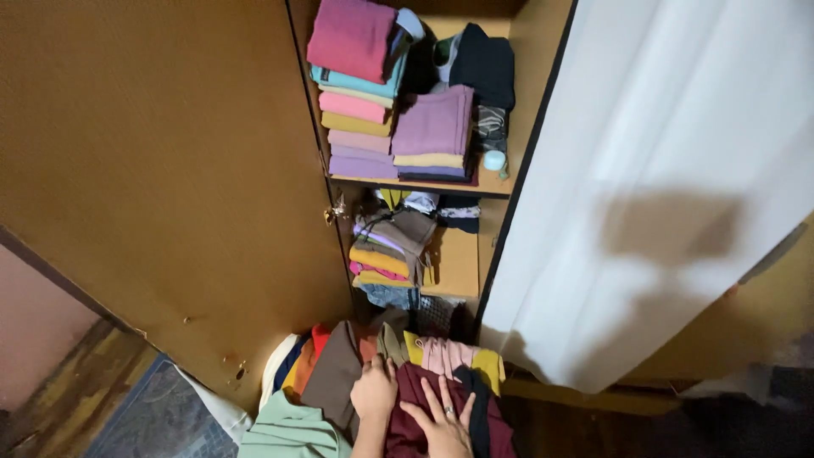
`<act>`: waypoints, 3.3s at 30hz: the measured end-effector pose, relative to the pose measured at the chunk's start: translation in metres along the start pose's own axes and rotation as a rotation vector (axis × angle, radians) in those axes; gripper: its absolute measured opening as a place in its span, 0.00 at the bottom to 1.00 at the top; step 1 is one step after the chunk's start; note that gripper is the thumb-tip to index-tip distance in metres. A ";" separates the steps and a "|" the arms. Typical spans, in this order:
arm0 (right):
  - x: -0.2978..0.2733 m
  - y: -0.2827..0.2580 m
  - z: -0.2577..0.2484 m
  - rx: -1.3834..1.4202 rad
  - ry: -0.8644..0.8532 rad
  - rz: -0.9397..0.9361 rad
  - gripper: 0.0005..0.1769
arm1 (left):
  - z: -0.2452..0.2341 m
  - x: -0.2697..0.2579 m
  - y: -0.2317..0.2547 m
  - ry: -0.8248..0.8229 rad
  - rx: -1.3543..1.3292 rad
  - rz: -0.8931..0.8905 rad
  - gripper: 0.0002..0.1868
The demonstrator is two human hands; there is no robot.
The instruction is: Folding a piece of fabric and placing it on a shelf in a wardrobe.
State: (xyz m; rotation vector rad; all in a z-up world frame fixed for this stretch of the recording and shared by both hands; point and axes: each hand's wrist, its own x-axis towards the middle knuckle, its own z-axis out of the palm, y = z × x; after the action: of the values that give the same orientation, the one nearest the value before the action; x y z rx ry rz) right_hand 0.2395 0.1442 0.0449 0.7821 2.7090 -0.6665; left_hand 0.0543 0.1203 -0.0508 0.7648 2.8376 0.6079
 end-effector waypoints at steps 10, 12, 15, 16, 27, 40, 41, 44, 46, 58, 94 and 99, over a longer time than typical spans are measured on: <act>0.009 0.015 0.021 0.027 0.153 -0.047 0.41 | 0.005 -0.003 -0.005 0.022 -0.042 -0.024 0.19; 0.000 0.010 0.004 0.053 0.074 -0.034 0.42 | 0.002 -0.003 -0.004 0.013 -0.024 -0.032 0.19; 0.002 0.012 0.008 0.078 0.082 -0.023 0.43 | 0.006 -0.001 -0.005 0.048 0.000 -0.022 0.19; 0.005 0.015 0.015 0.076 0.161 -0.026 0.45 | 0.010 -0.001 -0.007 0.090 0.006 -0.010 0.19; 0.040 0.039 0.077 -0.062 0.696 -0.154 0.32 | 0.011 -0.002 -0.009 0.071 0.006 -0.025 0.17; 0.172 0.112 0.201 -0.153 0.861 0.189 0.36 | 0.048 0.022 -0.017 0.130 0.134 -0.114 0.15; 0.167 0.107 0.191 -0.151 0.863 0.192 0.36 | 0.047 0.023 -0.014 0.129 0.136 -0.111 0.15; 0.147 0.088 0.170 -0.083 0.997 0.155 0.36 | 0.043 0.022 -0.015 0.033 0.141 -0.146 0.21; 0.131 0.077 0.156 -0.224 1.317 -0.088 0.24 | 0.044 0.018 -0.016 0.131 0.139 -0.089 0.17; 0.083 0.048 0.111 -0.237 1.173 -0.181 0.15 | 0.039 0.018 -0.020 0.081 0.083 -0.127 0.18; 0.061 0.036 0.093 -0.224 1.182 -0.193 0.15 | 0.022 0.007 -0.019 0.053 -0.018 -0.078 0.17; 0.063 0.033 0.090 -0.230 1.273 -0.204 0.08 | 0.027 0.009 -0.020 0.088 -0.020 -0.065 0.17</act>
State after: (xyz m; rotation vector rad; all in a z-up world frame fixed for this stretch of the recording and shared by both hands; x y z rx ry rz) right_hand 0.2155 0.1529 -0.0667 1.1191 3.8972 0.2954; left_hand 0.0438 0.1184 -0.0840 0.6555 2.9187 0.6753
